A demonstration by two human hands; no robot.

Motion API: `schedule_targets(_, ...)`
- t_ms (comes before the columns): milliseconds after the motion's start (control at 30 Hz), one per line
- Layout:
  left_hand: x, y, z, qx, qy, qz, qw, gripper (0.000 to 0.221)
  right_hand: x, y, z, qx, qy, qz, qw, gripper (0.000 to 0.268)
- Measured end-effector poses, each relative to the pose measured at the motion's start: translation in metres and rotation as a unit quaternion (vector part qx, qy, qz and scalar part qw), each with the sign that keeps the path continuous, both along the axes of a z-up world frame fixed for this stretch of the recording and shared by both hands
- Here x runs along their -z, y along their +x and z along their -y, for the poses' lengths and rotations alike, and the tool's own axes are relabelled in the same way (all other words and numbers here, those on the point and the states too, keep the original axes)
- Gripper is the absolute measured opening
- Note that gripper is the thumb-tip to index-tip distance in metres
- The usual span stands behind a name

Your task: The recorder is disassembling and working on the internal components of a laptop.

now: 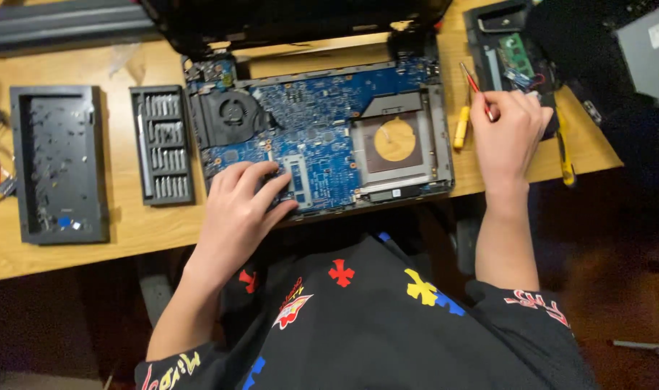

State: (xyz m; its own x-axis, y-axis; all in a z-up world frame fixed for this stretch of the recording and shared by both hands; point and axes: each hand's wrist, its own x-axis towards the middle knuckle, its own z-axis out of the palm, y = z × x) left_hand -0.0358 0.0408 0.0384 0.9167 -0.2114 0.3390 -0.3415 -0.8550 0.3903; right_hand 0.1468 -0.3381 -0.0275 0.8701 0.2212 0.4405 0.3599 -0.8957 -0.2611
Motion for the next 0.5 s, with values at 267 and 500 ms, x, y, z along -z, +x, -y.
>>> schedule_targets(267,0.002,0.001,0.004,0.004,0.014,0.023,1.000,0.038,0.004,0.013,-0.010,-0.010,-0.032,0.060,0.998,0.011)
schedule_targets(500,0.004,0.002,0.004,0.006,0.032,0.064,0.997,0.034,0.002,0.017,-0.020,-0.069,-0.009,0.032,0.997,0.009)
